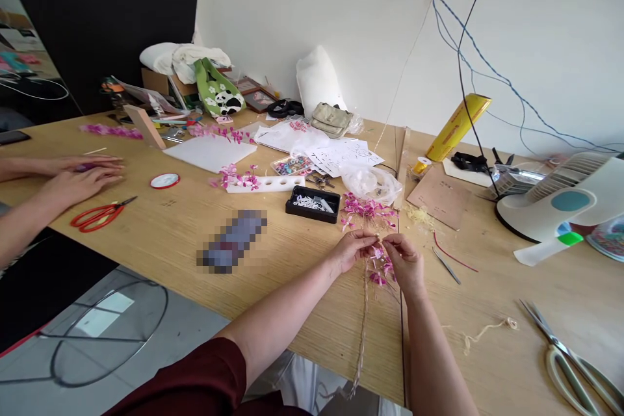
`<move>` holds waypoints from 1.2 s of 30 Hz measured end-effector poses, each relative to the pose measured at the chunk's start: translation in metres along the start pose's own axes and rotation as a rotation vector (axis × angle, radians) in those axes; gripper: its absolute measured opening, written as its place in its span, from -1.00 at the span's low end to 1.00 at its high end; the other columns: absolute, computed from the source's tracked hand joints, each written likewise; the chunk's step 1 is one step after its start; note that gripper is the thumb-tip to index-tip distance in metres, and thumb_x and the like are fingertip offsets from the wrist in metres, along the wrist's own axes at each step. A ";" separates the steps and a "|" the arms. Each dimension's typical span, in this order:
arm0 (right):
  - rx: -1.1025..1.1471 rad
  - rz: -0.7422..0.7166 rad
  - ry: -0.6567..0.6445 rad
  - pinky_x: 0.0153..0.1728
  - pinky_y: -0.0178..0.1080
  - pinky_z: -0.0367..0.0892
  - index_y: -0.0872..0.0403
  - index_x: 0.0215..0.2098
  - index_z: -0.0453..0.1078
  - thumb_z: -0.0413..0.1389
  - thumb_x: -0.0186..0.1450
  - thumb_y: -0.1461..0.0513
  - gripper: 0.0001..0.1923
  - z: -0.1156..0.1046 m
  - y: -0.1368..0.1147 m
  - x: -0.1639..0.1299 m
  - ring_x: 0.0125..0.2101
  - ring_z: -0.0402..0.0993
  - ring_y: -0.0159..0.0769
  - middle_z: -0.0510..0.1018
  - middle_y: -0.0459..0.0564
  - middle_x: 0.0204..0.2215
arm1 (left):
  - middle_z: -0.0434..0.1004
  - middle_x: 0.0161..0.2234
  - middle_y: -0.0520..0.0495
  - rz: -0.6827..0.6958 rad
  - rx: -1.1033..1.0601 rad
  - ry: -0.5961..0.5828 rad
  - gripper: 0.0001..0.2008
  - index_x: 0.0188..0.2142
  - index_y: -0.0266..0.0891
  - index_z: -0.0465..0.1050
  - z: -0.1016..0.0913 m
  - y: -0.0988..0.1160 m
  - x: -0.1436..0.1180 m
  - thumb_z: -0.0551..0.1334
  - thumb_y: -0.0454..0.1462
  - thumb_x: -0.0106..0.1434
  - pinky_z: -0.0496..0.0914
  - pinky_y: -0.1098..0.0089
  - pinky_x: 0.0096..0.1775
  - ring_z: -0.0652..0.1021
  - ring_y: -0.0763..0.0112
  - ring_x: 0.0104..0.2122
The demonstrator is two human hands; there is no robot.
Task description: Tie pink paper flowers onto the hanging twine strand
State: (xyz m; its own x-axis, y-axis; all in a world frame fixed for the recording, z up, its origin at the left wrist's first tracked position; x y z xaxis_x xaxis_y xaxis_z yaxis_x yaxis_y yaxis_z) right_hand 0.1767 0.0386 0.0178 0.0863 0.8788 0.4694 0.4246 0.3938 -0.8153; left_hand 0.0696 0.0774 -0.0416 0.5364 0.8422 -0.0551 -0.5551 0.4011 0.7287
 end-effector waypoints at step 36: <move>0.008 -0.089 -0.020 -0.30 -0.25 0.29 0.05 -0.40 0.35 0.06 0.18 0.27 -0.96 0.006 0.000 -0.002 -0.35 0.38 -0.34 0.42 -0.05 -0.39 | 0.42 -0.50 -0.04 0.013 0.175 -0.085 -0.67 -0.36 -0.39 0.41 0.007 -0.002 -0.004 0.33 -0.17 -0.05 0.00 0.57 -0.62 0.38 0.60 -0.58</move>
State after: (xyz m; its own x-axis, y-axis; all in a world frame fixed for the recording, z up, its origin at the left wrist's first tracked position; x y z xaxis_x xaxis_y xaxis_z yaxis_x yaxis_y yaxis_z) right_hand 0.1715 0.0385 0.0151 0.0304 0.8456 0.5330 0.4223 0.4725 -0.7736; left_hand 0.0727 0.0707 -0.0382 0.5856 0.8106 0.0078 -0.4472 0.3150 0.8371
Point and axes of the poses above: each hand's wrist, its own x-axis towards the middle knuckle, its own z-axis out of the palm, y = z × x, the point moved 7 cm from there along x, towards the middle knuckle
